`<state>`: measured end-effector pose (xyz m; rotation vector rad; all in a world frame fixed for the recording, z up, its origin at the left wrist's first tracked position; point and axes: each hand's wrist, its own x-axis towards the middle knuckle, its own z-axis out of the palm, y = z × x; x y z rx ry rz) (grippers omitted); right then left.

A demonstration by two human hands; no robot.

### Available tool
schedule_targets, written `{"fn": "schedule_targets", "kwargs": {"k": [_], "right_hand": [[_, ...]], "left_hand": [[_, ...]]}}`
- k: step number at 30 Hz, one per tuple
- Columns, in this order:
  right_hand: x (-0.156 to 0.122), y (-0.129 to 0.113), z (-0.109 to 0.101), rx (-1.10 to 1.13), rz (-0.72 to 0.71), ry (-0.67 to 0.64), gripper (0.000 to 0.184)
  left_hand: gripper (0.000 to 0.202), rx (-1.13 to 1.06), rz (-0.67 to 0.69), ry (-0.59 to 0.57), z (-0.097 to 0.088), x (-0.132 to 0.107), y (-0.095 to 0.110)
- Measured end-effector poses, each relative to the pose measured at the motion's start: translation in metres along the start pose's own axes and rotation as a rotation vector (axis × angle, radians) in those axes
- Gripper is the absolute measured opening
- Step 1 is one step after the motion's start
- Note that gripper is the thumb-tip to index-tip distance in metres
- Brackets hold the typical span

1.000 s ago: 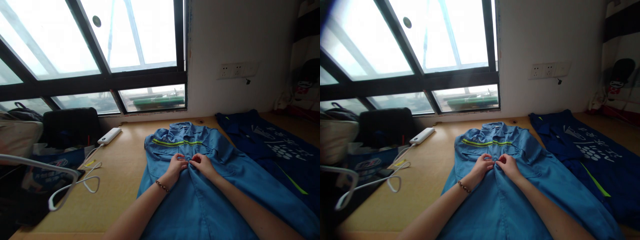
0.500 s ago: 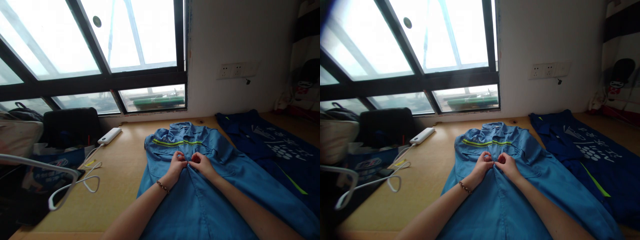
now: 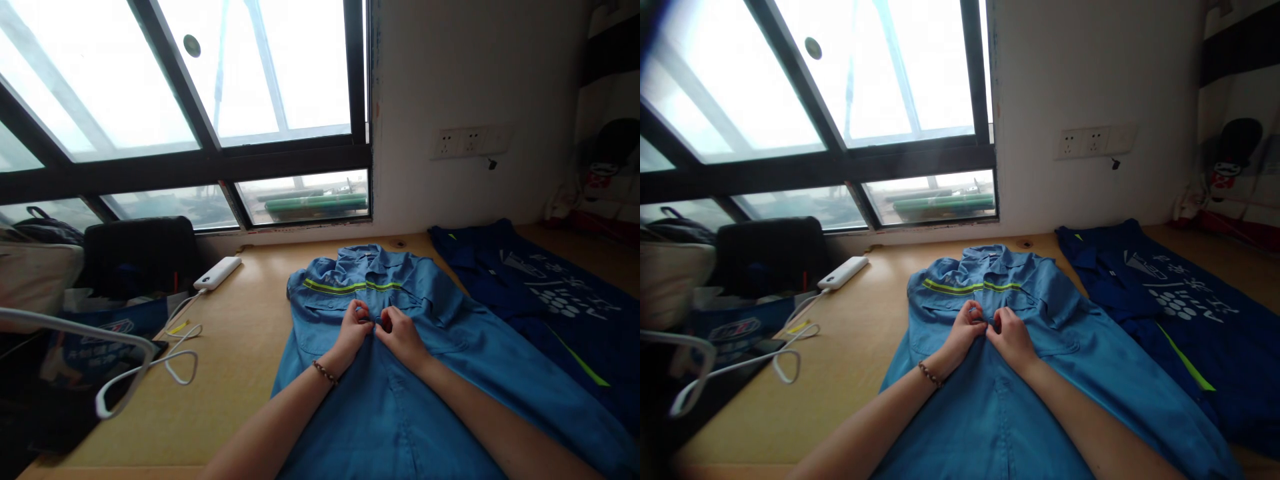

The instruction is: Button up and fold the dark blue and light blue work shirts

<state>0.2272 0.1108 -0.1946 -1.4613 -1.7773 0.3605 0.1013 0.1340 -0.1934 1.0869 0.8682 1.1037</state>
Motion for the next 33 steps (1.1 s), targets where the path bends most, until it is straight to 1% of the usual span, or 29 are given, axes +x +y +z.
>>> {"fn": "schedule_targets", "kwargs": {"k": [8, 12, 15, 17, 21, 25, 30, 33], "right_hand": [[0.0, 0.0, -0.003, -0.294, -0.035, -0.074, 0.009], [0.003, 0.001, -0.001, -0.407, -0.016, -0.138, 0.012], [0.005, 0.002, 0.002, -0.477, -0.002, -0.182, 0.011], [0.007, 0.002, 0.002, -0.505, -0.007, -0.208, 0.012], [0.008, 0.003, -0.002, -0.515, -0.043, -0.26, 0.014], [0.008, 0.006, -0.007, -0.506, -0.096, -0.305, 0.018], [0.008, 0.006, -0.006, -0.563, -0.094, -0.287, 0.021], [0.007, 0.005, -0.003, -0.542, -0.068, -0.263, 0.017]], "left_hand": [[0.029, 0.268, 0.172, -0.016, -0.002, 0.003, -0.004], [0.031, 0.388, 0.246, -0.029, -0.003, 0.002, -0.005], [0.032, 0.432, 0.253, -0.059, -0.005, 0.002, -0.006], [0.029, 0.438, 0.248, -0.067, -0.006, 0.002, -0.006], [0.022, 0.42, 0.216, -0.027, -0.006, 0.002, -0.005], [0.023, 0.434, 0.221, -0.007, -0.006, 0.001, -0.005], [0.025, 0.472, 0.262, -0.03, -0.007, 0.001, -0.006], [0.028, 0.495, 0.268, -0.048, -0.008, 0.002, -0.007]]}}
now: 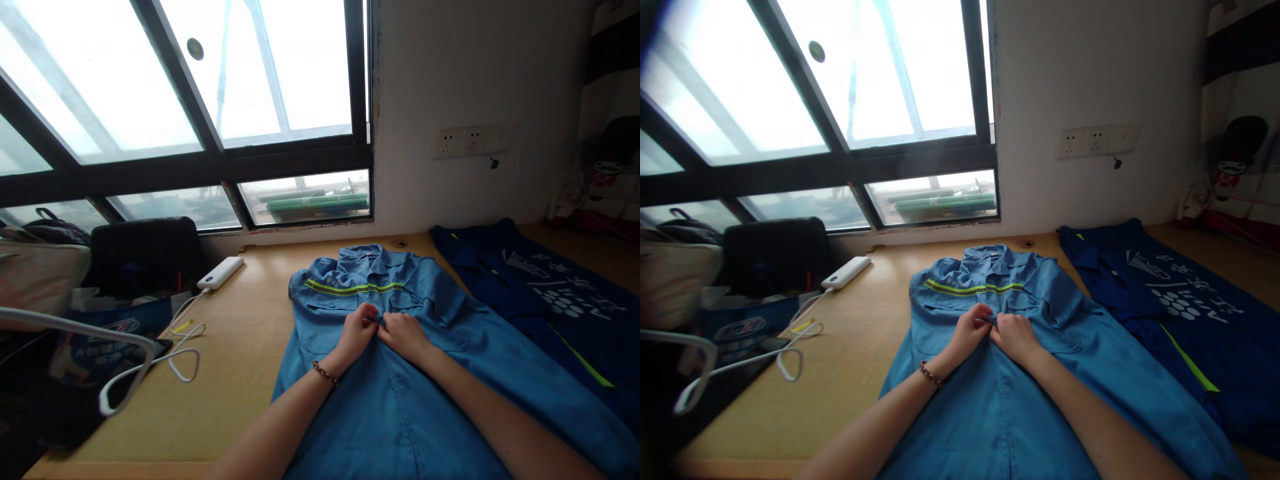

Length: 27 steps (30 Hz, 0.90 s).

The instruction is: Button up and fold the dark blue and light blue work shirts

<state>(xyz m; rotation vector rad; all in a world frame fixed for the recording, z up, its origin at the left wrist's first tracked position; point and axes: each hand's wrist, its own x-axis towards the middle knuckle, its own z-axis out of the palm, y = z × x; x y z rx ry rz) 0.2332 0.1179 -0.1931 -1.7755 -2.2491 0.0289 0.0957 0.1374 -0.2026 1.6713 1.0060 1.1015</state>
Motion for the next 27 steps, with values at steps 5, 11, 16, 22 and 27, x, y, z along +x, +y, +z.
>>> {"fn": "schedule_targets", "kwargs": {"k": [5, 11, 16, 22, 27], "right_hand": [[-0.0028, -0.0035, 0.0008, 0.163, 0.03, 0.085, 0.009], [-0.0074, -0.0058, -0.0014, 0.238, 0.008, 0.19, 0.003], [-0.0073, -0.0052, -0.0017, 0.167, -0.009, 0.161, 0.009], [-0.0047, -0.002, -0.0012, 0.103, 0.021, 0.075, 0.024], [-0.0079, -0.0052, -0.0049, 0.11, 0.054, 0.018, 0.023]], "left_hand": [[0.032, 0.016, 0.037, -0.037, -0.001, 0.0012, -0.0019], [0.035, -0.006, 0.041, -0.058, -0.0025, 0.0033, -0.0045], [0.036, 0.01, 0.034, -0.085, -0.0032, 0.0045, -0.0075], [0.037, 0.129, 0.077, -0.07, -0.0016, 0.0017, -0.0053], [0.034, 0.115, 0.036, -0.06, -0.0022, 0.0051, -0.0071]]}}
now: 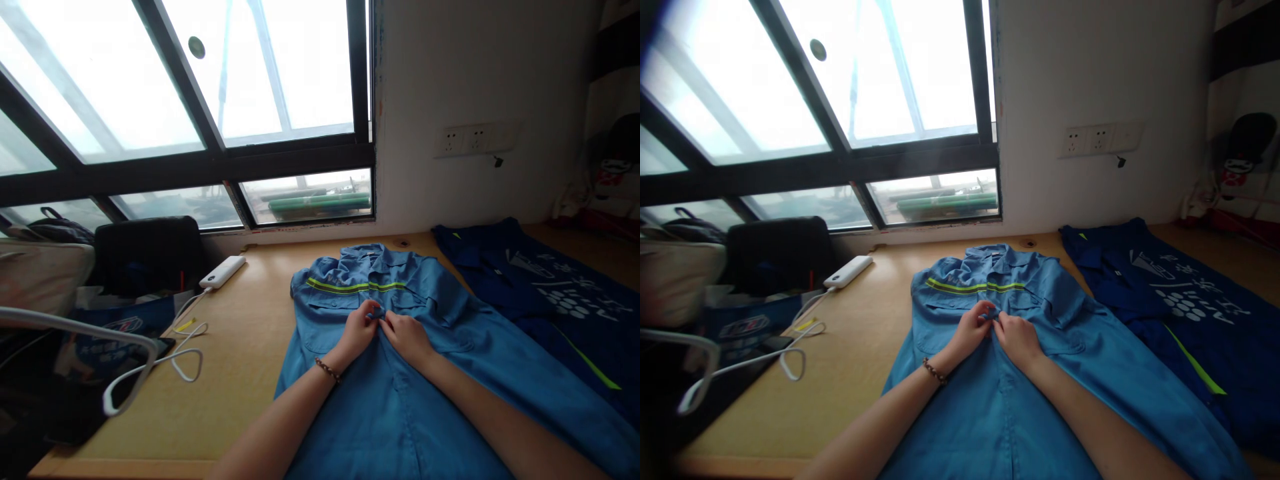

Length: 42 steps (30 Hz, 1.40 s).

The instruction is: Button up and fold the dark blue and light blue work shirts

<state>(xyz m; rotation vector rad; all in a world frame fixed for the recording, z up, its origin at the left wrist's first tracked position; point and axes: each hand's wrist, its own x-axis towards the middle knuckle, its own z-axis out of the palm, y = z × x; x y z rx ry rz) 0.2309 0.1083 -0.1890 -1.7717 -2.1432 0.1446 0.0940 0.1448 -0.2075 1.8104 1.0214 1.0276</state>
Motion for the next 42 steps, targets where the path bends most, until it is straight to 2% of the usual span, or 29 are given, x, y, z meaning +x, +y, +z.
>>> {"fn": "schedule_targets", "kwargs": {"k": [5, 12, 19, 23, 27, 31, 34, 38, 40, 42], "right_hand": [[-0.003, -0.008, -0.003, 0.047, -0.09, -0.008, 0.01], [0.012, -0.017, 0.001, -0.132, -0.132, 0.071, 0.009], [0.039, -0.029, 0.001, -0.149, -0.006, -0.001, 0.024], [0.04, -0.04, -0.001, -0.168, 0.081, -0.018, 0.027], [0.031, -0.032, 0.006, -0.14, 0.061, 0.05, 0.028], [0.029, -0.015, 0.011, -0.085, 0.05, 0.161, 0.041], [0.031, -0.011, 0.007, -0.111, 0.037, 0.185, 0.03], [0.031, -0.017, -0.003, -0.166, -0.024, 0.229, 0.02], [0.03, -0.019, -0.006, -0.18, -0.047, 0.249, 0.021], [0.03, -0.019, -0.008, -0.186, -0.05, 0.238, 0.02]], "left_hand": [[0.028, 0.045, 0.016, -0.007, -0.003, 0.015, -0.011], [0.019, 0.151, 0.075, 0.023, -0.014, 0.055, -0.034], [0.018, 0.243, 0.077, 0.092, -0.028, 0.099, -0.052], [0.018, 0.288, 0.061, 0.142, -0.031, 0.112, -0.057], [0.017, 0.336, 0.067, 0.194, -0.031, 0.111, -0.052], [0.017, 0.346, 0.056, 0.219, -0.026, 0.103, -0.043], [0.022, 0.194, -0.01, 0.238, -0.022, 0.095, -0.035], [0.026, -0.022, -0.208, 0.288, -0.022, 0.077, -0.021], [0.024, -0.033, -0.222, 0.333, -0.022, 0.067, -0.014], [0.022, -0.054, -0.169, 0.364, -0.021, 0.056, -0.007]]}}
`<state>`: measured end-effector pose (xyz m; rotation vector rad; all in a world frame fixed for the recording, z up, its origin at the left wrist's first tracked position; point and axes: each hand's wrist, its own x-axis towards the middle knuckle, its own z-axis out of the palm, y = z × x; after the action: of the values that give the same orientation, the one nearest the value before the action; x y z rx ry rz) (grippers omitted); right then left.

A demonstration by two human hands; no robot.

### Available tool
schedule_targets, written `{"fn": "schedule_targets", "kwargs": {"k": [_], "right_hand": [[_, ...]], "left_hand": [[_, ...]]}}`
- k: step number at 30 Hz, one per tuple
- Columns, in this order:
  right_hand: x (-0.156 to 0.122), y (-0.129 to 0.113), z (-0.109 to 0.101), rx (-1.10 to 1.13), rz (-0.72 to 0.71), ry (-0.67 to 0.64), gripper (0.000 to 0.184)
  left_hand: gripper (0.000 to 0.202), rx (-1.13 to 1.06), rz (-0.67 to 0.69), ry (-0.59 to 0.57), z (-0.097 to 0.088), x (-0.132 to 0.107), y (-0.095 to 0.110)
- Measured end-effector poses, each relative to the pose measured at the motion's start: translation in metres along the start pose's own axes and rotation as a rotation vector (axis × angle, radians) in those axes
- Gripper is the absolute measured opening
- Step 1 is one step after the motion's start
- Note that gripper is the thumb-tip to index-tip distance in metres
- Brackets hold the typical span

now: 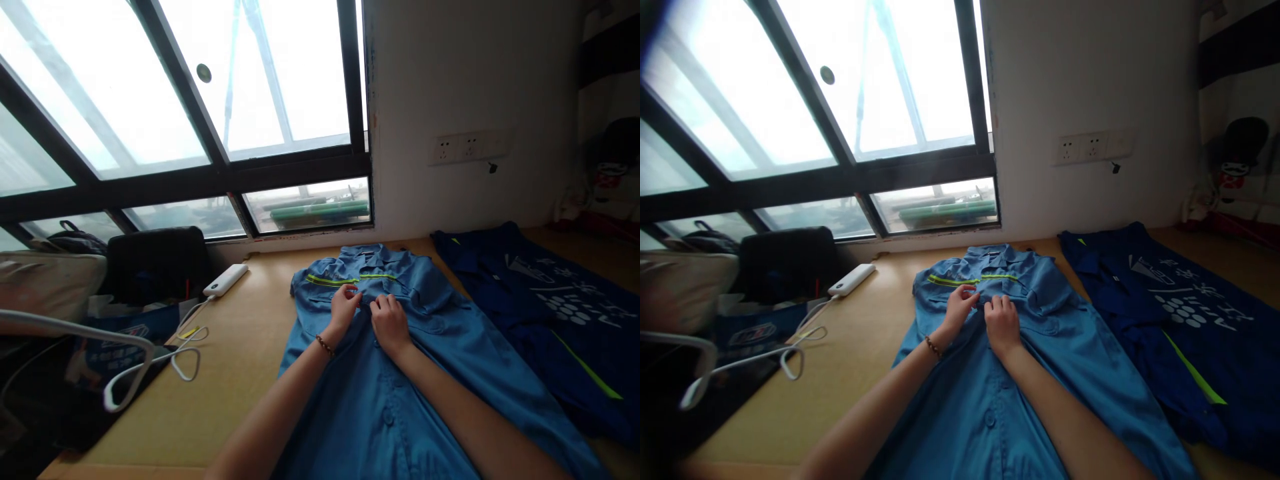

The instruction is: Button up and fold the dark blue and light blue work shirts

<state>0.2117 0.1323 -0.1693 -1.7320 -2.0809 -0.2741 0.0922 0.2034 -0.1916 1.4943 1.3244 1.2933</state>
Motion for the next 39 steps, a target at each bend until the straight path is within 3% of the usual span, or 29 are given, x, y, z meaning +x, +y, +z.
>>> {"fn": "schedule_targets", "kwargs": {"k": [4, 7, 13, 18, 23, 30, 35, 39], "right_hand": [[0.001, 0.003, -0.003, 0.025, 0.045, -0.046, 0.013], [-0.002, -0.002, -0.008, 0.096, 0.097, -0.084, 0.015], [-0.014, -0.024, -0.019, 0.165, 0.081, -0.206, 0.022], [-0.018, -0.029, -0.027, 0.066, 0.051, -0.359, 0.017], [-0.024, -0.029, -0.034, 0.07, 0.039, -0.434, 0.017], [-0.042, -0.02, -0.028, 0.228, -0.008, -0.331, 0.016], [-0.053, -0.013, -0.023, 0.434, 0.03, -0.23, 0.013], [-0.052, -0.009, -0.019, 0.738, 0.181, -0.184, 0.01]], "left_hand": [[0.021, -0.139, 0.009, 0.046, 0.0, -0.017, 0.004], [0.023, -0.216, -0.049, 0.007, 0.001, -0.022, 0.003], [0.022, -0.09, 0.015, -0.003, -0.001, -0.022, 0.0], [0.032, -0.067, -0.03, -0.192, -0.004, -0.021, -0.003], [0.026, -0.026, 0.013, -0.09, -0.006, -0.014, -0.009], [0.02, 0.036, 0.053, -0.004, -0.005, -0.005, -0.017], [0.019, 0.061, 0.081, -0.025, -0.004, -0.006, -0.016], [0.018, -0.016, 0.008, -0.06, -0.002, -0.008, -0.012]]}}
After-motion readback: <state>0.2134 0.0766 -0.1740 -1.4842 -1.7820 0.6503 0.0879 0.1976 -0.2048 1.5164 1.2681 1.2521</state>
